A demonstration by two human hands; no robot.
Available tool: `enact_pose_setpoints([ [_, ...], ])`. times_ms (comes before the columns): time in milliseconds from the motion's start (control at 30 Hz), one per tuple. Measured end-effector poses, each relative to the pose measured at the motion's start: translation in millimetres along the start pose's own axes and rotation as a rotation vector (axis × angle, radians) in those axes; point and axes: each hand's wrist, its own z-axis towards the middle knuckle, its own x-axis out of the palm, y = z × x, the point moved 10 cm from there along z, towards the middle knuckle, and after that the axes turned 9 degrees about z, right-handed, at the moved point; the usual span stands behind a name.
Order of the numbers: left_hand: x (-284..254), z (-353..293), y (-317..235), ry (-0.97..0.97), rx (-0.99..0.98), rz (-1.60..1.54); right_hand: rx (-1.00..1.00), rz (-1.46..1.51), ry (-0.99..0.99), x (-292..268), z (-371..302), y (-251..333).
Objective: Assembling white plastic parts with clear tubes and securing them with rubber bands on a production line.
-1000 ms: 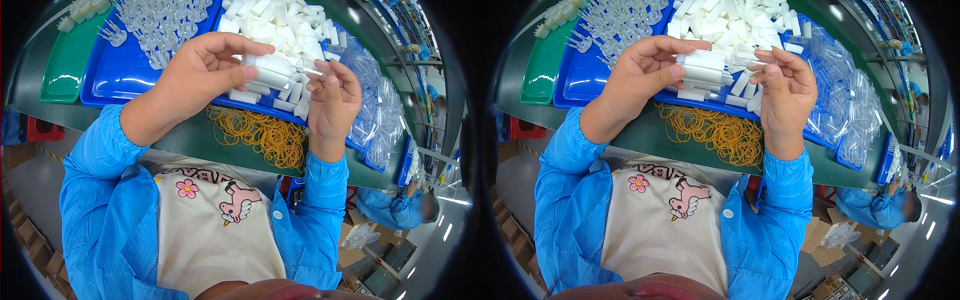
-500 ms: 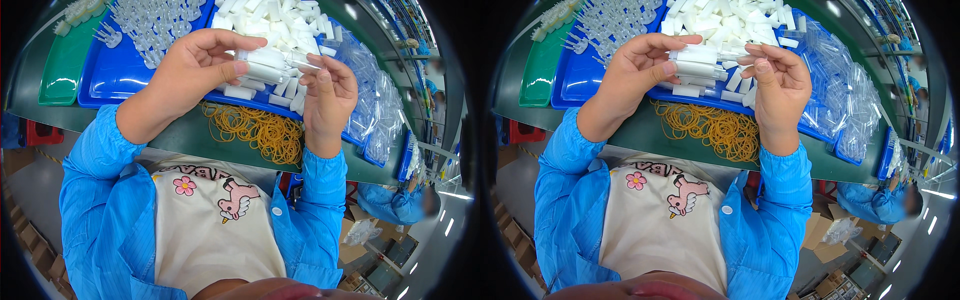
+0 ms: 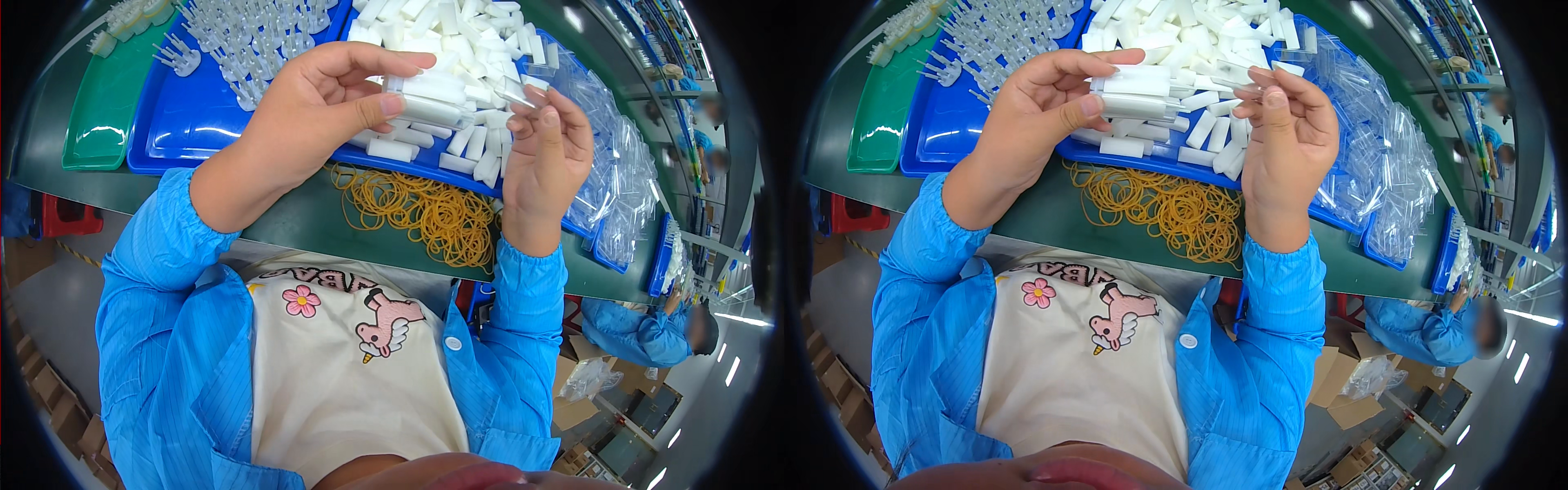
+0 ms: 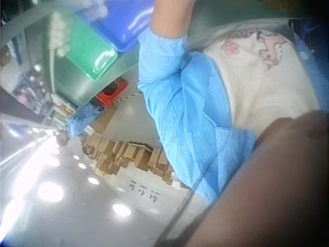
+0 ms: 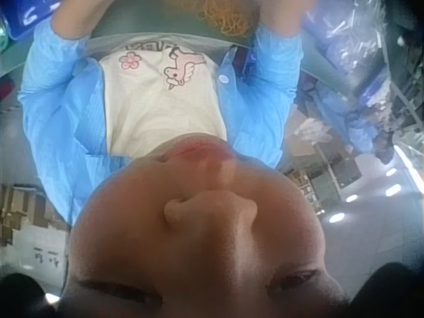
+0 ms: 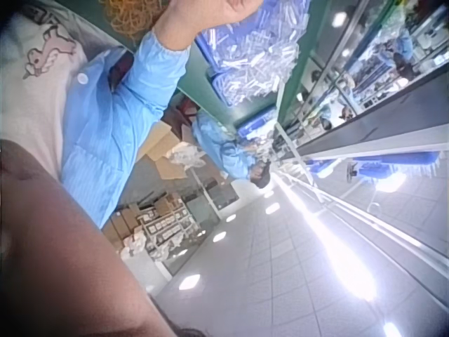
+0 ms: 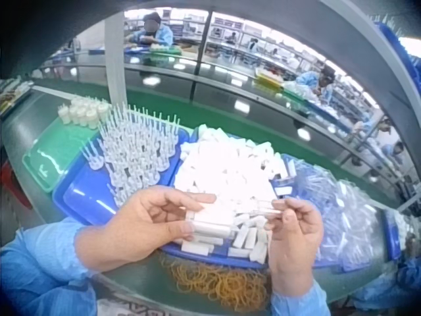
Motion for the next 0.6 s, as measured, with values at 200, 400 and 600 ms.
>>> enact_pose_setpoints([
  [200,-0.7,-0.5,0.4,-0.012,0.004,-0.009,0.016,-0.031,0.143,18.6,-5.2,-4.4],
  [400,-0.5,-1.2,-1.4,-0.016,0.011,-0.012,0.019,-0.003,0.115,19.5,-7.1,-5.3],
  [600,0.7,-1.5,-1.9,-0.013,0.032,-0.036,-0.023,-0.042,0.184,27.2,-11.4,-4.0],
])
